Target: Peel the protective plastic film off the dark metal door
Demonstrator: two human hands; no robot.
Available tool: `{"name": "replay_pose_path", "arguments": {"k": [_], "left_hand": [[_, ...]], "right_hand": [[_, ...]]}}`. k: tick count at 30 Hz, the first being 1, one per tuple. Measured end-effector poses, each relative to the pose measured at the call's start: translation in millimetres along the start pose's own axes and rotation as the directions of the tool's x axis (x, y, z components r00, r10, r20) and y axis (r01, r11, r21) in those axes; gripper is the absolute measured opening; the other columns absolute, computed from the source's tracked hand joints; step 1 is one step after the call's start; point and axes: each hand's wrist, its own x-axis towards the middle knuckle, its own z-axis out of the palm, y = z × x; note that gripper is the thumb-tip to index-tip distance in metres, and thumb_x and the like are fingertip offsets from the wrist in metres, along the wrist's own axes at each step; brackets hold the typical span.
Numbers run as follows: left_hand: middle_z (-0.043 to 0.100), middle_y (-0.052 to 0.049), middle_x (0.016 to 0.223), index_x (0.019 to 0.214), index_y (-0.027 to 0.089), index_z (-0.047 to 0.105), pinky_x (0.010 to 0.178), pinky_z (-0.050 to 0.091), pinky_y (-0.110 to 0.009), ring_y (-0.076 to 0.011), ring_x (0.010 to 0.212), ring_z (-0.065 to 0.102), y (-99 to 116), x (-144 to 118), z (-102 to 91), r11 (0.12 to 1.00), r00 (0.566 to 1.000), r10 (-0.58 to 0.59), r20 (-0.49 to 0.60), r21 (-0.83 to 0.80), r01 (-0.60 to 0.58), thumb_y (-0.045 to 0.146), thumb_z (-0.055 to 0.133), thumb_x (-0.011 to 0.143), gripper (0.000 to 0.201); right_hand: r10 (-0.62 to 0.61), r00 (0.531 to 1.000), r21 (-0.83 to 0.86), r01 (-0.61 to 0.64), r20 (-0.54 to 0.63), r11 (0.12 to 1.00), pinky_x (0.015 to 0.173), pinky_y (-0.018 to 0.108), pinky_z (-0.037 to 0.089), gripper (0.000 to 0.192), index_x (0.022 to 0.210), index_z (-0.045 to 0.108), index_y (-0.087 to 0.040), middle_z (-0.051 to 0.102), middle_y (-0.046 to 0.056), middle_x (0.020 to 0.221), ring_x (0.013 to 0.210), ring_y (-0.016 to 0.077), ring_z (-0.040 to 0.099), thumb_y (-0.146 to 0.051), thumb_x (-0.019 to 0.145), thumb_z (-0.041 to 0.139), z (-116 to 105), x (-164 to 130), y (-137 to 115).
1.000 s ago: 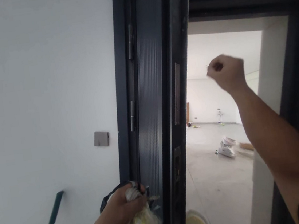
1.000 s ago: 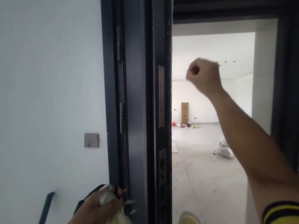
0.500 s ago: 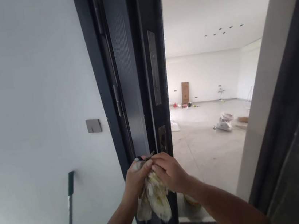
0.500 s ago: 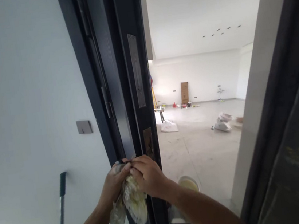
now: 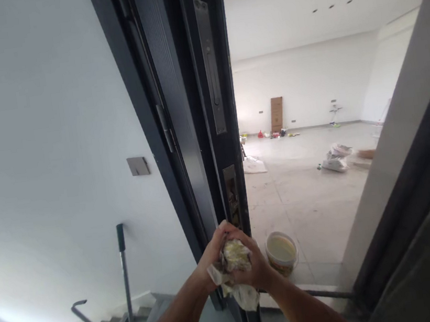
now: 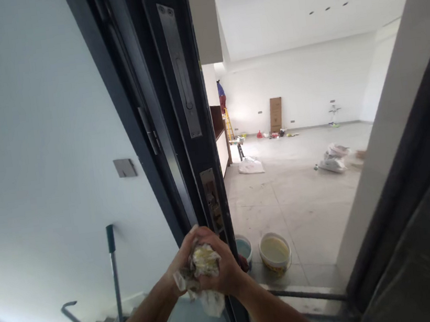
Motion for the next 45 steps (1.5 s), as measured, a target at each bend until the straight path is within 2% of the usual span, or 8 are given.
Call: {"name": "replay_pose_path", "arguments": {"k": [8,13,17,20,23,26,39,45], "left_hand": [[0.065,-0.012,0.101,0.107,0.008,0.058,0.092,0.044,-0.03,-0.0236,0.104,0.058,-9,7,-7.5,0.962,0.983,-0.07,0.171,-0.25,0.112,0.063,0.043,0.083,0.063],[0.061,-0.006,0.112,0.119,0.02,0.052,0.095,0.042,-0.031,-0.0223,0.109,0.055,-23,7,-25.1,0.967,0.988,0.153,-0.02,-0.202,-0.154,0.057,0.065,0.071,0.062],[0.065,-0.005,0.089,0.092,0.014,0.058,0.08,0.048,-0.024,-0.0178,0.085,0.062,-23,0,-32.5,0.966,0.963,0.227,-0.146,-0.092,-0.242,0.041,0.084,0.052,0.056],[0.063,-0.003,0.079,0.094,0.015,0.054,0.068,0.05,-0.023,-0.0158,0.072,0.061,-15,-7,-36.1,0.947,0.941,0.292,-0.171,-0.083,-0.309,0.042,0.086,0.045,0.064],[0.061,-0.002,0.075,0.102,0.017,0.05,0.06,0.049,-0.027,-0.0172,0.065,0.059,-6,-13,-42.1,0.93,0.916,0.35,-0.194,-0.048,-0.365,0.046,0.083,0.047,0.07],[0.056,0.001,0.068,0.099,0.018,0.051,0.053,0.046,-0.024,-0.0128,0.056,0.054,-3,-16,-53.1,0.924,0.892,0.357,-0.276,-0.038,-0.381,0.048,0.081,0.05,0.065],[0.059,0.0,0.071,0.099,0.016,0.053,0.056,0.047,-0.025,-0.0139,0.061,0.057,-2,-27,-74.4,0.941,0.899,0.319,-0.299,-0.017,-0.339,0.048,0.081,0.05,0.065],[0.059,-0.001,0.072,0.102,0.015,0.053,0.055,0.047,-0.024,-0.0135,0.06,0.056,-3,-26,-69.1,0.947,0.912,0.302,-0.277,-0.025,-0.321,0.048,0.081,0.05,0.067]], "right_hand": [[0.07,0.985,-0.107,-0.087,-0.155,0.99,0.082,0.035,0.05,0.052,0.11,0.049,-0.024,0.061,0.005,0.105,0.092,0.0222,0.059,-0.022,0.058,0.06,-23,11,-7],[0.155,0.986,-0.276,-0.168,-0.065,0.946,0.077,0.038,0.049,0.035,0.088,0.051,-0.023,0.058,0.0,0.077,0.074,0.0197,0.056,-0.025,0.055,0.06,-8,14,-1],[0.074,0.987,-0.492,0.005,0.141,0.87,0.104,0.056,0.025,0.048,0.099,0.054,-0.022,0.057,0.008,0.107,0.111,0.0307,0.047,-0.029,0.054,0.069,-4,22,-18],[0.08,0.946,-0.347,0.037,0.316,0.937,0.096,0.046,0.04,0.055,0.11,0.055,-0.024,0.047,0.009,0.128,0.117,0.0282,0.045,-0.043,0.06,0.071,-33,55,-40],[0.043,0.996,-0.269,-0.063,-0.077,0.961,0.081,0.036,0.048,0.037,0.109,0.058,-0.027,0.056,0.007,0.114,0.096,0.0187,0.055,-0.046,0.079,0.056,-75,111,-49],[-0.031,0.924,-0.396,-0.133,-0.381,0.909,0.073,0.032,0.049,0.032,0.1,0.063,-0.022,0.061,0.004,0.093,0.082,0.0159,0.056,-0.045,0.08,0.054,-106,166,-42],[-0.136,0.982,-0.822,-0.033,-0.134,0.568,0.061,0.026,0.038,0.013,0.061,0.063,-0.016,0.058,0.001,0.058,0.058,0.0121,0.051,-0.018,0.071,0.054,-115,214,-59],[-0.131,0.976,-0.77,-0.053,-0.176,0.635,0.056,0.024,0.034,0.006,0.058,0.057,-0.016,0.052,-0.002,0.055,0.055,0.0101,0.045,-0.018,0.064,0.056,-116,219,-49]]}}
